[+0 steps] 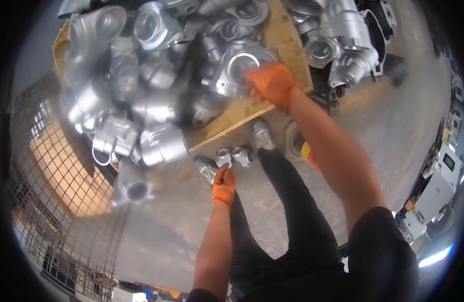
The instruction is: The person operates a CNC lathe, removes a metal part from the chuck, and places it on a nearby surface. They then walk to a bin of metal parts, pick up several pieces, and inspect them by hand.
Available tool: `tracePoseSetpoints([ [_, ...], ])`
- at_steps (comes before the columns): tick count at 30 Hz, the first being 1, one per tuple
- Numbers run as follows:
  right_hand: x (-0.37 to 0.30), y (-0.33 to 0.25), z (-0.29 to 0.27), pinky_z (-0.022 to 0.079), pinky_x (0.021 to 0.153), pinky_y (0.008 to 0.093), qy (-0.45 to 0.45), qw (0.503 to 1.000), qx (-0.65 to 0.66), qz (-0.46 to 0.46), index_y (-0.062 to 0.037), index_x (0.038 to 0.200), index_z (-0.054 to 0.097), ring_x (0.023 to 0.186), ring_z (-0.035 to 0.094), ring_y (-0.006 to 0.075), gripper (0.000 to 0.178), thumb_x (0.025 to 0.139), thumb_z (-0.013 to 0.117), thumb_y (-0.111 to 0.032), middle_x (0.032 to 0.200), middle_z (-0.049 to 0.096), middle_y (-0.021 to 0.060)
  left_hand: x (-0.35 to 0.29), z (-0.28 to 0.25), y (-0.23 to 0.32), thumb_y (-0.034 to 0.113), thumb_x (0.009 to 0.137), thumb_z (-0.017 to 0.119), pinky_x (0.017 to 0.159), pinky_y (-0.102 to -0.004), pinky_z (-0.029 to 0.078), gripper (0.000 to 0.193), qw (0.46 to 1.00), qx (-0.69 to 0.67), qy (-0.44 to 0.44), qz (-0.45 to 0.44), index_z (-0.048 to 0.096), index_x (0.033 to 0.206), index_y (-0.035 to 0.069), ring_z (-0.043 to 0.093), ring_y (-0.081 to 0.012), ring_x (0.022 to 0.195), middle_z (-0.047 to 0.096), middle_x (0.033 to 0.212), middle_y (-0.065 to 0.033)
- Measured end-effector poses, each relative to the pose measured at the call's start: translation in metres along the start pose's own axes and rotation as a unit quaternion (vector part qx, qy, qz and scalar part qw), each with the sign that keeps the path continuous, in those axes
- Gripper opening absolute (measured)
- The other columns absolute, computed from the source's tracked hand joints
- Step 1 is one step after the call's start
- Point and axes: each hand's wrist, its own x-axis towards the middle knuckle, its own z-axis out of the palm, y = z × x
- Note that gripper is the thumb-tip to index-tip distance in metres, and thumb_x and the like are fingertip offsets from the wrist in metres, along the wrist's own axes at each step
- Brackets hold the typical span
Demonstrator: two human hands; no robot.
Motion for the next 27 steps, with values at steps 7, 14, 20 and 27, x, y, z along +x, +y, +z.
tracePoseSetpoints([
  [7,-0.057,0.023,-0.063,0.035,0.044,0.0264,-0.064,0.956,0.285,0.033,-0.0114,0.104,0.054,0.055,0.046,0.0121,0.026,0.102,0.047,-0.037,0.074,0.054,0.0033,-0.017,-0.008,-0.015,0.009,0.101,0.057,0.068,-0.0183,0.039,0.029,1.0,0.003,-0.017,0.01,0.06,0.129,0.004,0.048,-0.0026,0.077,0.058,0.091,0.007],
  [14,-0.088,0.038,-0.111,0.033,0.045,0.0277,-0.173,0.877,0.448,0.026,-0.0169,0.107,0.049,0.052,0.04,0.0132,0.033,0.106,0.032,-0.045,0.074,0.049,0.004,-0.017,-0.026,-0.04,0.01,0.102,0.059,0.079,-0.0188,0.044,0.029,0.994,-0.082,-0.07,0.017,0.06,0.13,0.004,0.054,-0.0045,0.086,0.06,0.097,0.0045],
  [20,-0.141,0.034,-0.133,0.037,0.046,0.0285,0.013,0.949,0.307,-0.075,-0.0099,0.1,0.054,0.052,0.046,0.0154,0.035,0.104,0.04,-0.042,0.073,0.054,0.0059,-0.024,-0.042,-0.055,-0.002,0.099,0.057,0.083,-0.0216,0.046,0.033,0.994,-0.04,-0.095,0.017,0.059,0.132,0.005,0.054,-0.0077,0.096,0.059,0.113,-0.0003],
  [27,-0.187,0.062,-0.187,0.046,0.052,0.0276,0.282,0.917,0.265,-0.097,0.0,0.105,0.064,0.063,0.065,0.0181,0.034,0.095,0.06,-0.033,0.083,0.069,0.0108,-0.015,-0.076,-0.086,0.003,0.1,0.055,0.101,-0.0265,0.046,0.028,0.993,-0.08,-0.056,-0.07,0.061,0.128,0.003,0.057,-0.0158,0.115,0.059,0.128,-0.0069],
])
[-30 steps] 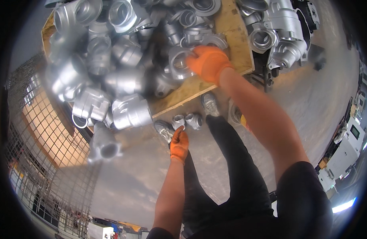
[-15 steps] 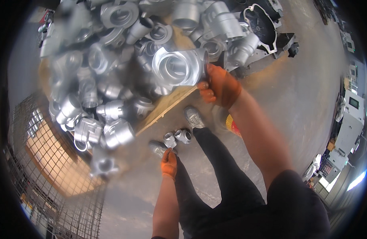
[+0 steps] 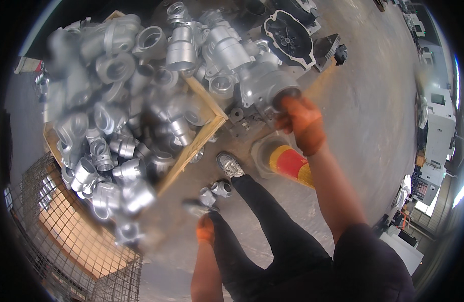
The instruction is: The person operates a CNC lathe, removes a metal part from the chuck, and places it on a nearby surface. They then walk to a bin of metal parts, pick up several pieces, and inspect them by hand.
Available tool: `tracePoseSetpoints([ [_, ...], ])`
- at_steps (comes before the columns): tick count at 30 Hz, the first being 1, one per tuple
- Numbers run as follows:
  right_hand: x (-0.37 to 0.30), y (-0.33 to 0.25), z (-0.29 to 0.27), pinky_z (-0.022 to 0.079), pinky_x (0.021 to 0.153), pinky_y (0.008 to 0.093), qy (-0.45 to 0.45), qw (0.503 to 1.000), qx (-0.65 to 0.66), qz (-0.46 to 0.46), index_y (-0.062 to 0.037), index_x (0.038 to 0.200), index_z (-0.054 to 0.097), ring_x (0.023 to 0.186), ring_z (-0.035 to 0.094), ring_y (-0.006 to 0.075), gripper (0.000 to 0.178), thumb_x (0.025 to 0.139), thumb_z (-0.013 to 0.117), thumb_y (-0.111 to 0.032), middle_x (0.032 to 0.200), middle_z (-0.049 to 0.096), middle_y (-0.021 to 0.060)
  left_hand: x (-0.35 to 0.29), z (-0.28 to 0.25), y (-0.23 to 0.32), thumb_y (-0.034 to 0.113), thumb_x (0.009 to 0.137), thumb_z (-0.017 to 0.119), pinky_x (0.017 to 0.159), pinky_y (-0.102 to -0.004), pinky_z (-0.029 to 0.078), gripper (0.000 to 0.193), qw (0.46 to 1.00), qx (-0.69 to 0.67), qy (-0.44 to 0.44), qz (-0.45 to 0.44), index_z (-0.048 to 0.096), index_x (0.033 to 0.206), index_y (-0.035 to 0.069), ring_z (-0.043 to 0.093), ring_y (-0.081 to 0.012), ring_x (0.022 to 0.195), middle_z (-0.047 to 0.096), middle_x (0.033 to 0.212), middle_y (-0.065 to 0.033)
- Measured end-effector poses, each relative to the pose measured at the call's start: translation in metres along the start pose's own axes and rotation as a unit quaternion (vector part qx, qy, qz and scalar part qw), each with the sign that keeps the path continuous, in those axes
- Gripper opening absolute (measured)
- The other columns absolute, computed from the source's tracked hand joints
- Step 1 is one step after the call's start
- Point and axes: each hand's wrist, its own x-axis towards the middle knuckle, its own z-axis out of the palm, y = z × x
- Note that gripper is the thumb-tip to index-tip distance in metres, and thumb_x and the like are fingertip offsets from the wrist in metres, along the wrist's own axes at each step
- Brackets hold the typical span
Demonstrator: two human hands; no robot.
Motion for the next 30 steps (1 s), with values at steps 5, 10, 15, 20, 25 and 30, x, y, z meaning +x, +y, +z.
tracePoseSetpoints([
  [5,0.029,0.014,-0.014,0.05,0.057,0.0277,0.134,0.982,0.02,-0.133,0.0018,0.111,0.064,0.066,0.067,0.0174,0.032,0.096,0.062,-0.027,0.088,0.07,0.011,-0.021,0.031,0.029,0.004,0.101,0.053,0.098,-0.0253,0.046,0.029,0.978,-0.167,0.056,-0.109,0.06,0.129,0.005,0.057,-0.0147,0.113,0.059,0.126,-0.0048],
  [10,0.069,0.029,-0.033,0.051,0.057,0.0276,0.186,0.969,0.071,-0.144,0.0001,0.109,0.06,0.07,0.07,0.0207,0.028,0.096,0.063,-0.025,0.092,0.071,0.0123,-0.008,0.003,0.008,0.008,0.101,0.054,0.098,-0.0254,0.047,0.027,0.998,0.049,-0.025,-0.039,0.061,0.126,0.005,0.058,-0.0142,0.109,0.061,0.121,-0.0049],
  [15,0.081,0.056,-0.054,0.051,0.053,0.0278,0.239,0.964,0.118,-0.022,0.0007,0.108,0.06,0.067,0.071,0.0226,0.029,0.095,0.065,-0.025,0.09,0.071,0.0139,-0.006,0.011,-0.001,0.003,0.102,0.053,0.095,-0.0237,0.044,0.029,0.989,-0.11,-0.004,-0.1,0.06,0.129,0.011,0.056,-0.0102,0.103,0.06,0.117,-0.0017],
  [20,0.056,0.136,-0.066,0.05,0.055,0.0301,0.178,0.974,0.129,0.058,0.0046,0.114,0.058,0.07,0.068,0.0247,0.033,0.095,0.061,-0.022,0.094,0.07,0.0171,0.009,-0.011,-0.008,0.015,0.1,0.055,0.099,-0.0287,0.049,0.033,0.982,-0.146,0.019,-0.117,0.059,0.131,0.003,0.06,-0.0161,0.109,0.064,0.115,-0.0062],
  [25,0.041,0.242,-0.044,0.052,0.077,0.0408,0.044,0.997,0.057,0.005,-0.0044,0.127,0.058,0.092,0.065,0.0331,0.036,0.093,0.059,-0.017,0.111,0.067,0.0211,-0.027,0.051,0.023,0.009,0.1,0.058,0.094,-0.0248,0.043,0.032,0.972,0.234,-0.015,-0.032,0.059,0.132,0.011,0.056,-0.0113,0.108,0.063,0.116,-0.0007],
  [30,0.056,0.242,0.018,0.048,0.099,0.0412,0.043,0.938,-0.297,-0.175,-0.0109,0.14,0.054,0.114,0.06,0.0389,0.054,0.086,0.057,-0.007,0.125,0.063,0.0226,-0.039,0.083,0.054,0.009,0.1,0.059,0.089,-0.0238,0.045,0.032,0.963,0.267,0.021,-0.018,0.06,0.132,0.01,0.056,-0.0097,0.1,0.064,0.111,-0.0013],
])
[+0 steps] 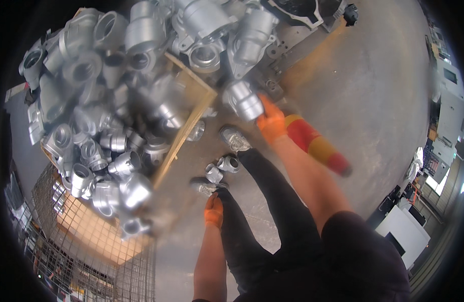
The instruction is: The person operates a CNC lathe, removes a metal part from the chuck, and places it on a nearby surface. They then walk to a bin of metal parts, pick up several pieces, and inspect them by hand.
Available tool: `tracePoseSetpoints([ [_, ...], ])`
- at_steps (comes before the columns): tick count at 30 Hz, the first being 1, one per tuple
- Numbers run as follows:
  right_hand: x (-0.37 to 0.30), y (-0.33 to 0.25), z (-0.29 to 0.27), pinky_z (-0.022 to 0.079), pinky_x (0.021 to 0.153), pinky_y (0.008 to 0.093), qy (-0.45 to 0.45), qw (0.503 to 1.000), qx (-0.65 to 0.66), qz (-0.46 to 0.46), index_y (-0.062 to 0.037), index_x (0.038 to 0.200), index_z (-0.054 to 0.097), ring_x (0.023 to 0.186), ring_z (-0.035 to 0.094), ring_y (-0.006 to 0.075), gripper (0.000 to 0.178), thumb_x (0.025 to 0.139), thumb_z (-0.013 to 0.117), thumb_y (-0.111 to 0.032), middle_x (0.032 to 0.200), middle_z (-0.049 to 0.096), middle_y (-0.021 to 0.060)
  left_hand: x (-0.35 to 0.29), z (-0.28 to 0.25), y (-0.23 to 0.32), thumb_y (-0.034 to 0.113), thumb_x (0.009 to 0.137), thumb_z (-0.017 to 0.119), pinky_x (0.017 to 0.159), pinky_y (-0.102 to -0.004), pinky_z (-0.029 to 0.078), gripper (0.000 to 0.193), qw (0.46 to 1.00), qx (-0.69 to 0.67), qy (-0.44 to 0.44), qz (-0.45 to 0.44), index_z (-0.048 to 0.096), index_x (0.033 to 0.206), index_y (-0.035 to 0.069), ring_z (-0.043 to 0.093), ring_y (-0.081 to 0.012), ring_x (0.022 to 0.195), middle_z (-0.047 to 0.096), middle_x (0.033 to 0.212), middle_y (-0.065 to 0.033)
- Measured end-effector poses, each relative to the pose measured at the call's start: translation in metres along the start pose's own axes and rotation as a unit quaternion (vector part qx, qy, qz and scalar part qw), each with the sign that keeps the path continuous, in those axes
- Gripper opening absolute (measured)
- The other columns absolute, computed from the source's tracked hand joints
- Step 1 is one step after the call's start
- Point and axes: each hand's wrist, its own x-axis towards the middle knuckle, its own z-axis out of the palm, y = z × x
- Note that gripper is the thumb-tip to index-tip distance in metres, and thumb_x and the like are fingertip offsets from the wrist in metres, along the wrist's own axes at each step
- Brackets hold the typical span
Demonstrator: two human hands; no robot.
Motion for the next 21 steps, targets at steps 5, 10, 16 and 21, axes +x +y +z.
tracePoseSetpoints([
  [5,0.05,0.051,0.051,0.043,0.106,0.0348,0.11,0.989,0.094,-0.021,-0.0081,0.143,0.052,0.124,0.058,0.0256,0.059,0.086,0.062,-0.002,0.132,0.063,0.0148,0.006,-0.009,-0.017,0.013,0.101,0.059,0.089,-0.0221,0.045,0.028,1.0,0.009,-0.022,-0.003,0.061,0.129,0.011,0.056,-0.0068,0.096,0.061,0.105,0.0021],
  [10,0.032,0.043,0.019,0.041,0.107,0.0316,-0.001,0.975,0.207,0.08,-0.0019,0.146,0.046,0.128,0.053,0.0202,0.05,0.097,0.057,-0.007,0.141,0.056,0.012,0.038,-0.044,-0.125,0.005,0.098,0.057,0.099,-0.0246,0.043,0.034,0.996,-0.046,-0.076,-0.001,0.057,0.132,0.008,0.057,-0.0068,0.106,0.062,0.109,0.0018],
  [16,0.013,0.026,-0.009,0.046,0.101,0.0341,-0.013,0.948,0.288,0.138,-0.002,0.144,0.048,0.119,0.058,0.0232,0.049,0.097,0.059,-0.01,0.135,0.059,0.0131,0.012,0.004,-0.053,0.006,0.098,0.056,0.094,-0.0251,0.042,0.032,1.0,0.016,-0.018,0.012,0.058,0.13,0.003,0.056,-0.0104,0.101,0.061,0.105,-0.0012],
  [21,0.004,-0.014,0.013,0.047,0.099,0.0416,-0.038,0.903,0.33,0.273,-0.0082,0.149,0.04,0.123,0.054,0.0232,0.059,0.096,0.063,-0.017,0.138,0.056,0.0124,0.003,0.002,-0.011,0.006,0.094,0.06,0.075,-0.024,0.044,0.037,0.998,0.045,0.033,-0.022,0.058,0.131,0.0,0.052,-0.0093,0.078,0.058,0.086,-0.0017],
])
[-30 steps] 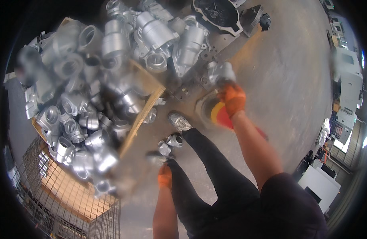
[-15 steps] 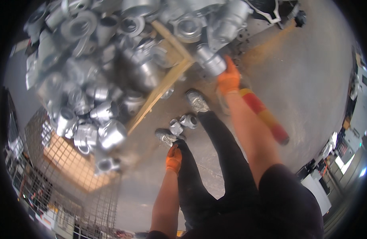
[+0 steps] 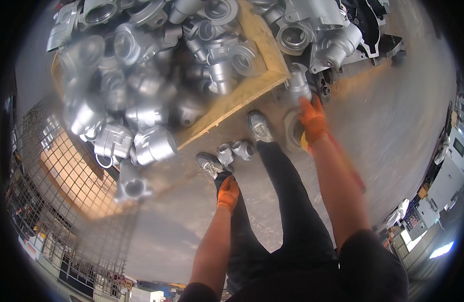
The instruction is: The person operates a CNC lathe, removes a metal part from the chuck, and places it on a nearby surface. They then walk to a bin of metal parts, pick up several pieces, and inspect them by hand.
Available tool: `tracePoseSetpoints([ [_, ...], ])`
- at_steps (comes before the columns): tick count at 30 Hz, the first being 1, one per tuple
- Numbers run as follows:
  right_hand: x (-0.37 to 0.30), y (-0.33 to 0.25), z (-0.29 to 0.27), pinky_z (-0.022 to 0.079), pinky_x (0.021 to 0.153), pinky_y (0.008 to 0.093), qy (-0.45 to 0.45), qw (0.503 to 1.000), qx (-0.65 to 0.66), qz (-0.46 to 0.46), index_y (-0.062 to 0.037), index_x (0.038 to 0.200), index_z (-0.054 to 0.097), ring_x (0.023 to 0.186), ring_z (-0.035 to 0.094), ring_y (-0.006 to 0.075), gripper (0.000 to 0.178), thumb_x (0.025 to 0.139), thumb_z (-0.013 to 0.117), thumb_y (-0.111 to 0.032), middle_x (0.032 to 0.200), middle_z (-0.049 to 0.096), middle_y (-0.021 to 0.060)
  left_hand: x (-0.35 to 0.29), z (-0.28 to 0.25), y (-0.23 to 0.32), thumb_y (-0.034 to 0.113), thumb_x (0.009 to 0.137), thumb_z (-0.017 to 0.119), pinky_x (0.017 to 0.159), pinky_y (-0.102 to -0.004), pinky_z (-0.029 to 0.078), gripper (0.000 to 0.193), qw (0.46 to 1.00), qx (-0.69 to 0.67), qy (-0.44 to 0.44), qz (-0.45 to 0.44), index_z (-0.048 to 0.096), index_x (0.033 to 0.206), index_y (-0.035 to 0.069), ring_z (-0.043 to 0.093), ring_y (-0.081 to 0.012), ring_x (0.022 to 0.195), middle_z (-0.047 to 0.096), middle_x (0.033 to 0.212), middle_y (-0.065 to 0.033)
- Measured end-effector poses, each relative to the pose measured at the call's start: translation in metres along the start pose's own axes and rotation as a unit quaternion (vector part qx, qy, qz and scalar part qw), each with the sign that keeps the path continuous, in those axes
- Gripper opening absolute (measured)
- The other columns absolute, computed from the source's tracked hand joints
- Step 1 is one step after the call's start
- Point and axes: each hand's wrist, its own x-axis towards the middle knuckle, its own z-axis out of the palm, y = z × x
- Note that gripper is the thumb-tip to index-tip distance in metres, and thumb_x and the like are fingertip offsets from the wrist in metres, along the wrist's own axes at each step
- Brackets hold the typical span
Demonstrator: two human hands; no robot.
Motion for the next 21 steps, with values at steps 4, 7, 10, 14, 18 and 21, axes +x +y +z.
tracePoseSetpoints([
  [4,0.007,-0.005,0.022,0.046,0.1,0.0401,0.084,0.993,-0.085,0.012,-0.0091,0.151,0.037,0.12,0.053,0.0205,0.063,0.096,0.064,-0.022,0.133,0.057,0.011,0.003,-0.011,-0.014,0.017,0.099,0.059,0.1,-0.0279,0.042,0.035,0.999,-0.015,-0.02,-0.025,0.058,0.133,0.007,0.057,-0.0157,0.115,0.066,0.122,-0.0073],
  [7,-0.036,-0.009,0.048,0.047,0.096,0.0363,0.17,0.935,-0.181,-0.254,-0.0082,0.147,0.043,0.108,0.057,0.0187,0.055,0.098,0.062,-0.023,0.126,0.06,0.0097,0.005,-0.016,-0.017,0.013,0.1,0.059,0.098,-0.0269,0.043,0.034,0.996,-0.074,-0.003,-0.044,0.059,0.133,0.008,0.058,-0.0147,0.111,0.066,0.118,-0.0055],
  [10,-0.093,-0.061,0.126,0.049,0.093,0.0352,-0.065,0.934,-0.185,-0.3,-0.0054,0.141,0.051,0.107,0.062,0.0221,0.046,0.1,0.058,-0.025,0.128,0.061,0.0117,0.016,-0.021,-0.063,0.01,0.1,0.058,0.094,-0.025,0.044,0.034,0.99,-0.142,-0.014,-0.011,0.059,0.133,0.009,0.058,-0.0121,0.106,0.066,0.114,-0.0031],
  [14,-0.022,-0.067,0.226,0.047,0.101,0.0403,-0.176,0.74,-0.531,-0.374,-0.0054,0.138,0.055,0.118,0.06,0.0339,0.048,0.097,0.057,-0.029,0.135,0.059,0.0174,0.013,-0.024,-0.054,0.009,0.099,0.059,0.09,-0.023,0.044,0.036,0.988,-0.141,-0.03,0.051,0.057,0.135,0.007,0.057,-0.0079,0.1,0.064,0.111,-0.0009],
  [18,0.034,-0.056,0.278,0.048,0.097,0.0435,-0.245,0.599,-0.724,-0.239,-0.0065,0.134,0.058,0.117,0.059,0.0362,0.046,0.094,0.062,-0.028,0.136,0.057,0.0189,0.016,-0.013,-0.011,0.008,0.098,0.061,0.089,-0.0215,0.043,0.039,0.995,-0.061,-0.009,0.084,0.055,0.137,0.003,0.054,-0.0068,0.095,0.061,0.109,0.0005],
  [21,-0.007,-0.092,0.285,0.049,0.097,0.0437,-0.307,0.626,-0.703,-0.136,-0.007,0.126,0.063,0.118,0.059,0.0359,0.038,0.094,0.063,-0.026,0.133,0.058,0.0168,-0.007,-0.015,0.07,0.005,0.098,0.059,0.089,-0.0228,0.044,0.04,0.98,-0.128,-0.014,0.151,0.053,0.138,-0.001,0.053,-0.0081,0.094,0.061,0.108,0.0],
])
